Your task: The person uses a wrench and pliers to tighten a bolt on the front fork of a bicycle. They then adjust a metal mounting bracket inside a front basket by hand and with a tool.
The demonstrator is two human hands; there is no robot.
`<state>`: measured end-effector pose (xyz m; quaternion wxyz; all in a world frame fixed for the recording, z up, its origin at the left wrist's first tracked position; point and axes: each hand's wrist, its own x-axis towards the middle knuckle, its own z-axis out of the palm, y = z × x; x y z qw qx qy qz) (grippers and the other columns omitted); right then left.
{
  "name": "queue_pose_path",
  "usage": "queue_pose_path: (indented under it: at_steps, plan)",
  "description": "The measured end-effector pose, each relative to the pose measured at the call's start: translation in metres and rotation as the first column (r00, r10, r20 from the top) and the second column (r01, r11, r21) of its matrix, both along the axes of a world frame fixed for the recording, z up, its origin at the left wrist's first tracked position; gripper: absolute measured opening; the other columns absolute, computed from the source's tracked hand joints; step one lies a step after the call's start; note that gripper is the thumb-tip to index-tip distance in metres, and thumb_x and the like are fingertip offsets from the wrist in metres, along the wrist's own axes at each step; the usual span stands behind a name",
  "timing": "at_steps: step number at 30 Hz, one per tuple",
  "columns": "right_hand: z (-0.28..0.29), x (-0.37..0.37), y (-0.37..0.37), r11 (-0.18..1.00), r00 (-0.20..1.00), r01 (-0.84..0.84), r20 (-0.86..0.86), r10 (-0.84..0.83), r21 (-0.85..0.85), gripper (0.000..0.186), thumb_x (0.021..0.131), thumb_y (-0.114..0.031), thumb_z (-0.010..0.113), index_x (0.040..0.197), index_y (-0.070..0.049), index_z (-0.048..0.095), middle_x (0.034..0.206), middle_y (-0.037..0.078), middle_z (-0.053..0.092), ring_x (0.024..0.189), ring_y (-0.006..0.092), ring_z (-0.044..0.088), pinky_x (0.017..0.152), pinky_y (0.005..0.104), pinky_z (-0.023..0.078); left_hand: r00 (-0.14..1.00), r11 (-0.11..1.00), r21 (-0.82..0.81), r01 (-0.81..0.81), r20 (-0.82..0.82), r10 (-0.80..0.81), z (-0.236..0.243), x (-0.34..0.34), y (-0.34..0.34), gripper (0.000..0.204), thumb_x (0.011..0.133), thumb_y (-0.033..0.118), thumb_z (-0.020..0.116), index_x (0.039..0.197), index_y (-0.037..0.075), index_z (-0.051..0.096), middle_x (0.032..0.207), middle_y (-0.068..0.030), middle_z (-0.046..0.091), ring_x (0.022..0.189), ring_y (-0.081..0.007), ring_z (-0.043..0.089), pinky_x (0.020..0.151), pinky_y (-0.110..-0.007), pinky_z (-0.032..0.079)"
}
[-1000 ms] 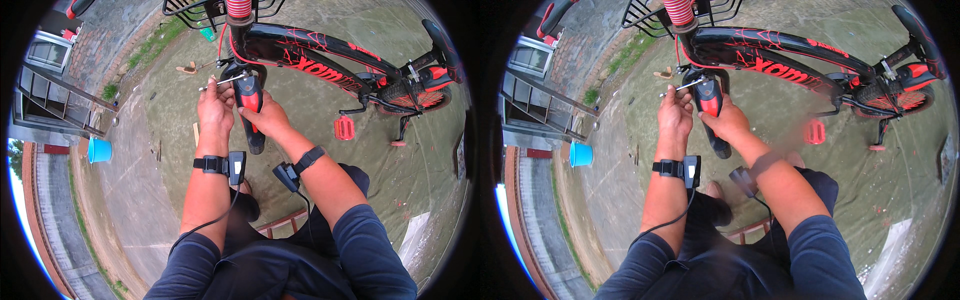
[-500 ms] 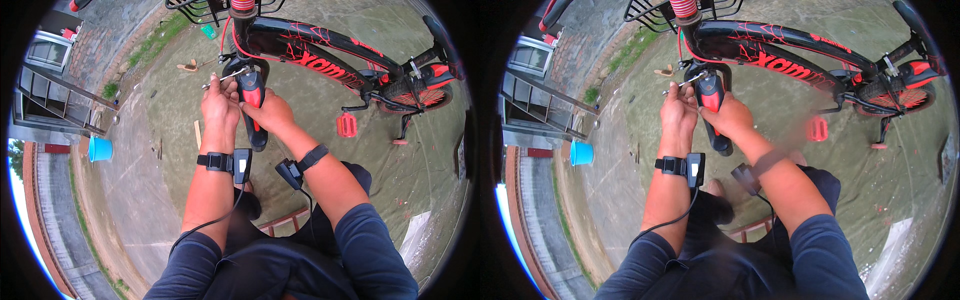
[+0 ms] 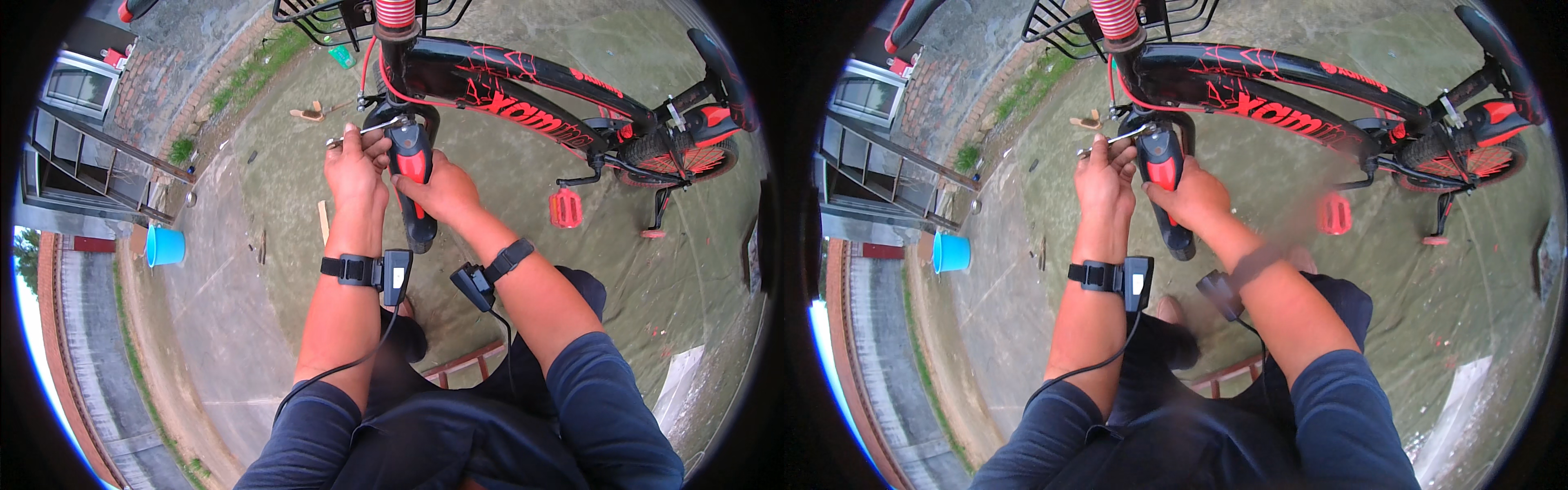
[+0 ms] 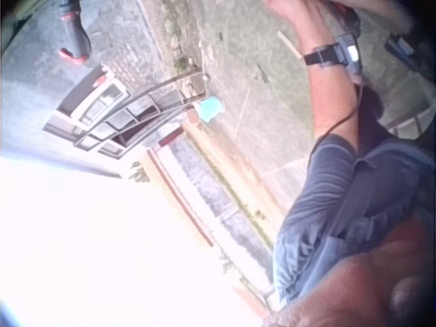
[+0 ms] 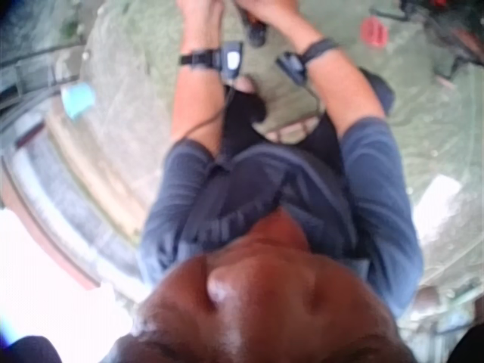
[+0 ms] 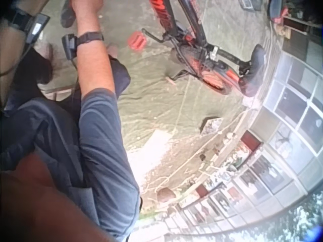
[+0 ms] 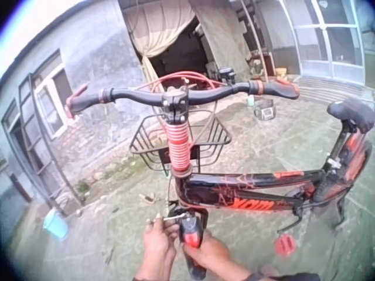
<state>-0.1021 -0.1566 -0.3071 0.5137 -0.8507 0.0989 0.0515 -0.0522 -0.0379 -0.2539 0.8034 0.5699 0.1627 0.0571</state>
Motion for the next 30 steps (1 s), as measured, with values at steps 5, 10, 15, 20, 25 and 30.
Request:
queue_pose_path:
  at_steps: [5, 10, 15, 20, 25, 30]
  plan:
    - [-0.007, 0.003, -0.005, 0.999, 1.0, -0.018, 0.01, 0.018, 0.026, 0.063, 0.074, -0.049, 0.072, 0.114, -0.002, 0.057, 0.099, 0.02, 0.069, 0.093, 0.036, 0.067, 0.08, 0.0414, 0.053, 1.0, 1.0, 0.004, 0.029, -0.009, -0.029, -0.002, 0.001, -0.002, 0.018, 0.1, 0.021, 0.05, 0.099, 0.004, 0.047, 0.08, -0.0117, 0.066, 0.061, -0.0173, 0.065, 0.046, -0.025, 0.047]
    - [0.041, -0.008, -0.048, 0.933, 0.971, -0.163, 0.117, 0.21, -0.322, 0.047, 0.07, -0.051, 0.073, 0.092, -0.01, 0.068, 0.088, 0.014, 0.07, 0.083, 0.0337, 0.068, 0.071, 0.0441, 0.054, 0.999, 0.999, 0.021, 0.038, -0.001, -0.038, -0.015, 0.005, 0.007, 0.021, 0.101, 0.023, 0.048, 0.097, 0.002, 0.051, 0.082, -0.0129, 0.067, 0.063, -0.0183, 0.065, 0.048, -0.026, 0.047]
    - [0.104, 0.012, -0.132, 0.813, 0.562, 0.521, 0.821, -0.097, -0.261, 0.035, 0.067, -0.036, 0.08, 0.078, -0.008, 0.062, 0.072, 0.011, 0.057, 0.07, 0.0324, 0.059, 0.062, 0.0461, 0.047, 1.0, 1.0, 0.018, 0.016, 0.009, -0.017, -0.009, 0.003, 0.007, 0.018, 0.1, 0.022, 0.051, 0.1, 0.003, 0.051, 0.084, -0.0131, 0.068, 0.064, -0.0173, 0.065, 0.049, -0.025, 0.046]
    - [0.11, 0.042, -0.19, 0.868, 0.793, 0.166, 0.586, 0.164, -0.469, 0.06, 0.06, -0.053, 0.081, 0.095, -0.007, 0.069, 0.086, 0.014, 0.067, 0.084, 0.0351, 0.064, 0.075, 0.0453, 0.05, 1.0, 1.0, 0.005, 0.013, -0.014, -0.013, -0.012, 0.0, 0.002, 0.018, 0.099, 0.022, 0.054, 0.101, 0.004, 0.051, 0.085, -0.0118, 0.068, 0.065, -0.0167, 0.066, 0.049, -0.025, 0.045]
    - [0.139, 0.05, -0.175, 0.766, 0.939, -0.169, 0.135, 0.317, -0.62, 0.071, 0.064, -0.069, 0.071, 0.101, -0.009, 0.069, 0.093, 0.014, 0.07, 0.091, 0.0336, 0.066, 0.077, 0.0429, 0.052, 1.0, 0.999, 0.042, 0.011, -0.001, -0.011, -0.01, 0.0, 0.007, 0.018, 0.099, 0.022, 0.054, 0.101, 0.004, 0.051, 0.085, -0.0126, 0.068, 0.065, -0.0168, 0.066, 0.049, -0.025, 0.045]
    - [0.13, 0.053, -0.17, 0.719, 0.945, -0.122, 0.143, 0.296, -0.684, 0.068, 0.065, -0.071, 0.069, 0.1, -0.012, 0.07, 0.09, 0.011, 0.07, 0.086, 0.0326, 0.067, 0.074, 0.0435, 0.052, 1.0, 0.998, 0.07, 0.006, 0.0, -0.006, -0.011, -0.001, 0.01, 0.018, 0.099, 0.022, 0.053, 0.099, 0.004, 0.051, 0.086, -0.0121, 0.069, 0.066, -0.0171, 0.066, 0.05, -0.024, 0.046]
